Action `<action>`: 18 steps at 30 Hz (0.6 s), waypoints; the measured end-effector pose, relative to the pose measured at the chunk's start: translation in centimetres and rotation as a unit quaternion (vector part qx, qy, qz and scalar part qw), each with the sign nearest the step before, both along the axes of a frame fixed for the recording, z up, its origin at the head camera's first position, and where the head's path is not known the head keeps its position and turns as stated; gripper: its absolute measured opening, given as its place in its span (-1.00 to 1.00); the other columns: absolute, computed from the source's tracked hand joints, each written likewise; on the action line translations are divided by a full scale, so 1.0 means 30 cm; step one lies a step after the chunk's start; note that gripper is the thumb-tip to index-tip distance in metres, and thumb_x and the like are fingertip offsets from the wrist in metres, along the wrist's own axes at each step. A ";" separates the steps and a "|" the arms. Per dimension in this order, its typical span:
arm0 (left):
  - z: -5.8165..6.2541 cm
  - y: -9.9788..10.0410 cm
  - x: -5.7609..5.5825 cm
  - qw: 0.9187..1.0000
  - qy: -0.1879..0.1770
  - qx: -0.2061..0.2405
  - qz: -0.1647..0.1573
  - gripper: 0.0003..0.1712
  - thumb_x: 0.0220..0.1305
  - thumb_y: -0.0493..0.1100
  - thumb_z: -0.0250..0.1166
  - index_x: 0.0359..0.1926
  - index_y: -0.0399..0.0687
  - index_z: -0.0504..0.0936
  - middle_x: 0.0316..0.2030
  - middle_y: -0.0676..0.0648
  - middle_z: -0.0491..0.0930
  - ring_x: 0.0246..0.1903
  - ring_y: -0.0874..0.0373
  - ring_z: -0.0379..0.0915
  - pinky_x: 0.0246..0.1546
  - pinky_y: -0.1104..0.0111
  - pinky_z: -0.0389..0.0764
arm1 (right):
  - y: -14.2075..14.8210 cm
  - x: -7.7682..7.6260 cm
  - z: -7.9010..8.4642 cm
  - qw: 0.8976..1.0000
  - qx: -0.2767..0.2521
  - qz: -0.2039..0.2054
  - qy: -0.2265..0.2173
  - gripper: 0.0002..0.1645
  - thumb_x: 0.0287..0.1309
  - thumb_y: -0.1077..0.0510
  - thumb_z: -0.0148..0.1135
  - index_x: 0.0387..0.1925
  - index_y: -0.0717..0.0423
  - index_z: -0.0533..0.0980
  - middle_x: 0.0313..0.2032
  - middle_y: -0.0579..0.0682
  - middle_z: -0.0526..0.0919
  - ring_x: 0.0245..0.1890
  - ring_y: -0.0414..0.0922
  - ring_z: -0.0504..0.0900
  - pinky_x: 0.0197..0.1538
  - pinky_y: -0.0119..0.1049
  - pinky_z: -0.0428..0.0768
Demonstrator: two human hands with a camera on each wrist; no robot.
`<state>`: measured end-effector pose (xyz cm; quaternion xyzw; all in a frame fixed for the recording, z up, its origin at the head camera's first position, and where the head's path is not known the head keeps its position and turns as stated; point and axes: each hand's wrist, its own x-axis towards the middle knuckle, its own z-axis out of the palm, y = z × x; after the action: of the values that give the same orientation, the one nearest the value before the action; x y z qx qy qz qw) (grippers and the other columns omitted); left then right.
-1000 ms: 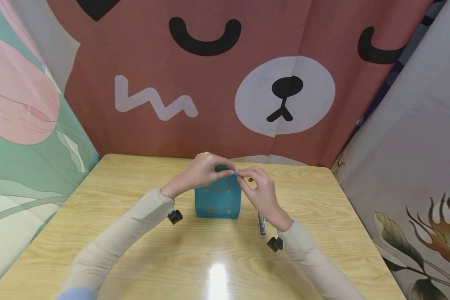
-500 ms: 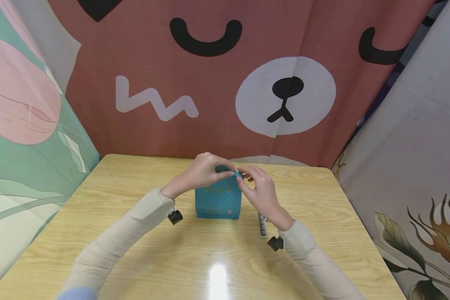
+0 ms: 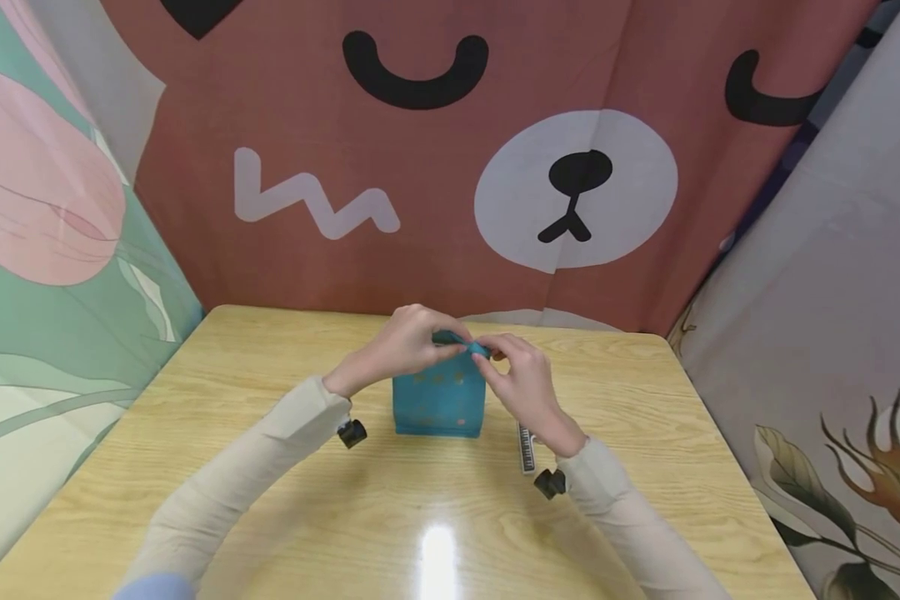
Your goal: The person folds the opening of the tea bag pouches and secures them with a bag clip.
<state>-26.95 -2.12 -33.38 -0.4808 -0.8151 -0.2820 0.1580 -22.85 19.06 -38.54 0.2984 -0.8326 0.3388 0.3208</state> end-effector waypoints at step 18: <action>0.020 0.010 0.004 1.000 -0.024 -0.009 -0.006 -0.90 0.18 -0.27 0.47 -0.26 -0.03 0.80 -0.34 0.09 0.74 -0.36 0.35 0.64 -0.32 0.52 0.55 | 0.007 -0.013 0.003 0.997 0.034 0.020 0.067 -0.74 -0.05 0.43 0.49 -0.24 0.26 0.69 -0.36 0.10 0.73 -0.46 -0.08 0.70 -0.47 -0.17 0.64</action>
<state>-26.82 -1.81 -32.79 -0.4806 -0.8182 -0.2866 0.1323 -23.24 19.26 -38.46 0.3479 -0.8140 0.2962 0.3587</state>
